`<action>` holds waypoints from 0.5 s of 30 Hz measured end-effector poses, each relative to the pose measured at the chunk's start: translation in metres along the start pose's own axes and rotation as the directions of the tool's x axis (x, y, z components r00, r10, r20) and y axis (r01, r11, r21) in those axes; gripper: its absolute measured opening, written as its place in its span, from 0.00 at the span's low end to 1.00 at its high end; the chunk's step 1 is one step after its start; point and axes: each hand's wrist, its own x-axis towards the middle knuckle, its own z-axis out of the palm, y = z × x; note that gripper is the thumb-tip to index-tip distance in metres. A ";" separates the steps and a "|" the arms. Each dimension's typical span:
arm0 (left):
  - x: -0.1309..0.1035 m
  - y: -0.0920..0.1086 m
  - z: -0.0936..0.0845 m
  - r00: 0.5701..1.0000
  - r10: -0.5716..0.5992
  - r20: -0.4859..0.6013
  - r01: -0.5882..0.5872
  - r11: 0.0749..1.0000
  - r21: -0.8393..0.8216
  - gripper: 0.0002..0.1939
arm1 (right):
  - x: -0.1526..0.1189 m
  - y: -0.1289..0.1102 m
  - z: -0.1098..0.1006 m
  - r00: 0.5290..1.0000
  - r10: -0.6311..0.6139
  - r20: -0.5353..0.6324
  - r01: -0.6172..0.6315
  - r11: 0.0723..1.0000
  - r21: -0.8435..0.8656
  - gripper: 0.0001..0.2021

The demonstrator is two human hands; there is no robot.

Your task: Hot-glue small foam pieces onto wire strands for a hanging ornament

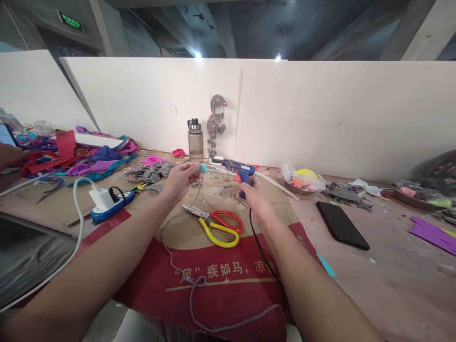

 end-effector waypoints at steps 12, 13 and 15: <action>0.000 -0.004 0.000 0.996 0.065 -0.057 -0.058 0.992 0.113 0.13 | -0.027 -0.008 0.019 0.941 -0.272 0.201 0.299 0.947 -0.115 0.17; 0.000 -0.004 0.000 0.996 0.067 -0.059 -0.060 0.992 0.113 0.13 | -0.028 -0.007 0.019 0.934 -0.289 0.209 0.321 0.936 -0.142 0.18; 0.000 -0.005 0.001 0.996 0.069 -0.058 -0.062 0.992 0.114 0.13 | -0.030 -0.004 0.019 0.923 -0.314 0.224 0.356 0.917 -0.180 0.18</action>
